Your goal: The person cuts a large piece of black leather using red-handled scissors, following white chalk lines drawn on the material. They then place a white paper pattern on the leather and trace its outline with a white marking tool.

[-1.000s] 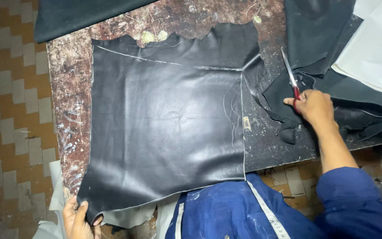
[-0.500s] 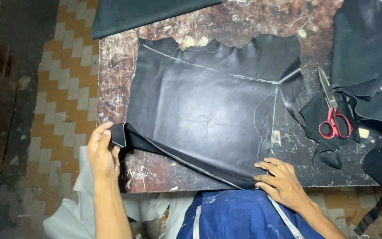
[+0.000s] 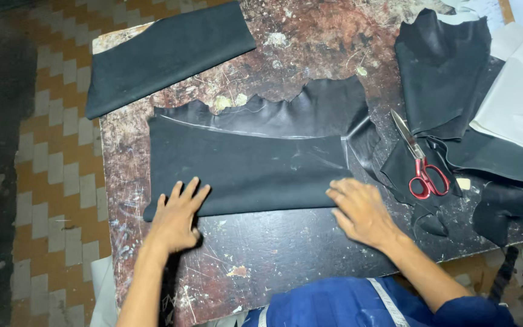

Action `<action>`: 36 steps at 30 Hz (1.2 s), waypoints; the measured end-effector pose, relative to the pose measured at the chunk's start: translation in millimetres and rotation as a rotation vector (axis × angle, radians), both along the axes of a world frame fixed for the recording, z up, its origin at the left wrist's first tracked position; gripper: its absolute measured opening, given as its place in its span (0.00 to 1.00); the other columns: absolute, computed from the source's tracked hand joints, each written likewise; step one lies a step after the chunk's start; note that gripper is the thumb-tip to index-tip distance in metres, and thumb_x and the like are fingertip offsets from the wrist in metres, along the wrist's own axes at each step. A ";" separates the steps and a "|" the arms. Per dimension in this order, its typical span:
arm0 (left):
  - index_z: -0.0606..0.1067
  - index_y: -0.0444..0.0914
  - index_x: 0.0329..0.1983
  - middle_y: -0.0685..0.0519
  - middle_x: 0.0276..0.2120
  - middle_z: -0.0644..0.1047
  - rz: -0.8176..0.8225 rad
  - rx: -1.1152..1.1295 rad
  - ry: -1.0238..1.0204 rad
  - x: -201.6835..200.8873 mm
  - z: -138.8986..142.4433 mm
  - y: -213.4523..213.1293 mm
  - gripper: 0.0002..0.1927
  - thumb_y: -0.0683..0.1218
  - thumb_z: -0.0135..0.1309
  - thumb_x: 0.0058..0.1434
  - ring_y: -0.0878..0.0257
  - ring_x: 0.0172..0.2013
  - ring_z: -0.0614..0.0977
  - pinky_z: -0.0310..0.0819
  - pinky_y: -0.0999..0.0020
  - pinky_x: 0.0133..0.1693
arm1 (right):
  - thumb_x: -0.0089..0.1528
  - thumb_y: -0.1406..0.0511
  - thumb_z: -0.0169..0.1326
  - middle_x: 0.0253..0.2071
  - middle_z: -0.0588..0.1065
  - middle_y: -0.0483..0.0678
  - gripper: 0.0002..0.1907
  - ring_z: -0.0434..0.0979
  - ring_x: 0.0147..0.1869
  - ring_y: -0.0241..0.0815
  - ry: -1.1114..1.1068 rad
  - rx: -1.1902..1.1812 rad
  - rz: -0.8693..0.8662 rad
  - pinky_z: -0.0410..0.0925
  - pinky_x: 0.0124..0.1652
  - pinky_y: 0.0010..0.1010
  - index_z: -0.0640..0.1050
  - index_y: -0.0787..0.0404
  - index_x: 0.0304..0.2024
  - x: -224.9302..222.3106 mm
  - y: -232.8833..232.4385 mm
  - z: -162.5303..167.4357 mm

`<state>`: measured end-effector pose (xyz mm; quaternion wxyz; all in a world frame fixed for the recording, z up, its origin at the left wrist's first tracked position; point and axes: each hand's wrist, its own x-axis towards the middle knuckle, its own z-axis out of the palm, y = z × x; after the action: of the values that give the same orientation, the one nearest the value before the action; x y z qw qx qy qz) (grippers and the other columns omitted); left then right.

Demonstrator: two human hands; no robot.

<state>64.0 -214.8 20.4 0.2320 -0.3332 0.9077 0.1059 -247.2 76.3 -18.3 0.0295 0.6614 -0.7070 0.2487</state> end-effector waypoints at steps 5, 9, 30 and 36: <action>0.61 0.54 0.74 0.52 0.76 0.55 -0.064 -0.201 0.203 10.0 -52.4 9.7 0.50 0.31 0.56 0.47 0.47 0.73 0.55 0.50 0.43 0.68 | 0.53 0.65 0.62 0.60 0.73 0.50 0.26 0.70 0.63 0.52 -0.046 0.069 -0.082 0.63 0.54 0.46 0.77 0.55 0.55 7.1 -12.7 -32.0; 0.66 0.47 0.70 0.45 0.72 0.58 -0.012 -0.197 0.461 32.3 -80.5 27.4 0.34 0.33 0.48 0.59 0.42 0.71 0.58 0.52 0.37 0.65 | 0.54 0.69 0.61 0.60 0.74 0.46 0.23 0.73 0.64 0.48 -0.040 0.102 -0.096 0.65 0.55 0.44 0.79 0.52 0.52 4.1 -2.4 -41.5; 0.62 0.51 0.73 0.45 0.75 0.52 0.159 -0.312 0.466 -49.6 -91.2 80.3 0.38 0.67 0.48 0.61 0.32 0.72 0.48 0.43 0.26 0.64 | 0.59 0.48 0.56 0.74 0.55 0.53 0.41 0.48 0.77 0.63 -0.042 0.402 -0.238 0.50 0.65 0.58 0.63 0.57 0.70 32.9 -13.3 -37.1; 0.63 0.50 0.72 0.44 0.75 0.53 0.149 -0.298 0.487 -62.6 -89.6 68.5 0.40 0.67 0.51 0.58 0.32 0.72 0.49 0.43 0.25 0.63 | 0.60 0.46 0.53 0.75 0.53 0.52 0.40 0.45 0.77 0.64 -0.009 0.404 -0.291 0.47 0.66 0.59 0.63 0.51 0.71 20.2 -16.6 -46.5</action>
<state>1.5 -146.3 -69.2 -0.0524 -0.3941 0.9153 0.0651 -227.0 59.7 -64.7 -0.0706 0.5440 -0.8303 0.0984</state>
